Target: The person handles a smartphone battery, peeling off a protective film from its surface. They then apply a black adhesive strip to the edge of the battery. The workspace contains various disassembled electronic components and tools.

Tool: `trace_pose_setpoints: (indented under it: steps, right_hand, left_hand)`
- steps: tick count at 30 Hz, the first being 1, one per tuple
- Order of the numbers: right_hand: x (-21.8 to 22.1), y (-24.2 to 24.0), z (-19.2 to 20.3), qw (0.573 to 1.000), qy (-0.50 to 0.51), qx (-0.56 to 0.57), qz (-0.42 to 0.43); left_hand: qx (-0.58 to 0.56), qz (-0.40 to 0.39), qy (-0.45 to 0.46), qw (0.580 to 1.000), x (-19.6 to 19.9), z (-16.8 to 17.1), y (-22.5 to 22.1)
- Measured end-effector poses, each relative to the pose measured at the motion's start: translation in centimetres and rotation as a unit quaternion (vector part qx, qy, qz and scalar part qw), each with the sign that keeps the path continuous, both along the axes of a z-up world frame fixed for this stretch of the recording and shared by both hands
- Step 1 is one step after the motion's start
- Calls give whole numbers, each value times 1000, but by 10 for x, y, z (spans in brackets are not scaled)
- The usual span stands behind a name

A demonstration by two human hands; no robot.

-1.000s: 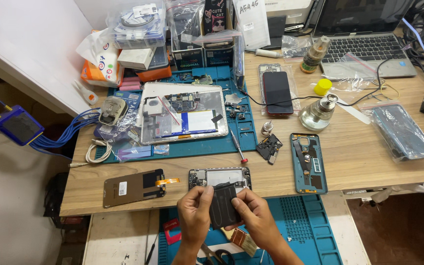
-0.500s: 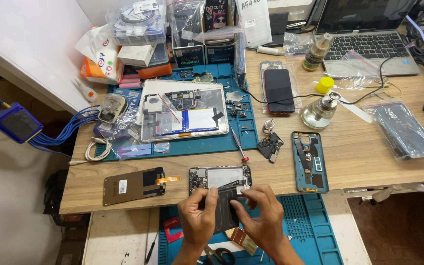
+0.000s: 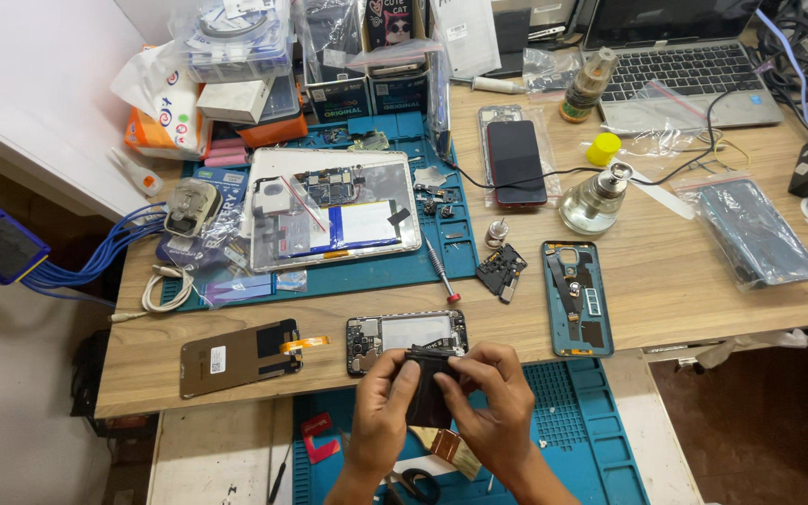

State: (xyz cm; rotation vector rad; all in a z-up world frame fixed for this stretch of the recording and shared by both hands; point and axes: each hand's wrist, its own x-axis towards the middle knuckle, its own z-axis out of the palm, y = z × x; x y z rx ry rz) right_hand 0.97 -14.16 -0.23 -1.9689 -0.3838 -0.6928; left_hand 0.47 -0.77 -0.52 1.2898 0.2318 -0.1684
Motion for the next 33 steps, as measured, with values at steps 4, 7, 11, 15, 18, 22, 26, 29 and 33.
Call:
trace_pose_setpoints:
  steps: [4, 7, 11, 15, 18, 22, 26, 29, 33]
  right_hand:
    - [0, -3, 3, 1000, 18, 6, -1]
    - [1, -5, 2, 1000, 18, -8, 16]
    - [4, -9, 14, 995, -24, -56, 76]
    - [4, -11, 19, 986, -12, -51, 157]
    - [5, -10, 12, 979, -1, -56, 196]
    - [8, -9, 17, 976, 6, -67, 208]
    - [8, -8, 16, 975, 4, -69, 209]
    - [8, -6, 18, 976, 6, -69, 208]
    - [9, -6, 14, 975, 2, -63, 211]
  left_hand:
    - [56, 17, -41, 997, 0, 5, -2]
    - [89, 71, -59, 992, 2, 1, 4]
    - [116, 20, -54, 992, 4, 9, 16]
    - [133, -17, -42, 990, 4, 10, 23]
    - [148, -17, -66, 987, 4, 7, 22]
    - [152, -20, -69, 986, 3, 7, 21]
    - [152, -19, -83, 985, 2, 7, 22]
    - [152, -20, -89, 984, 2, 8, 22]
    - [152, -24, -87, 984, 2, 8, 22]
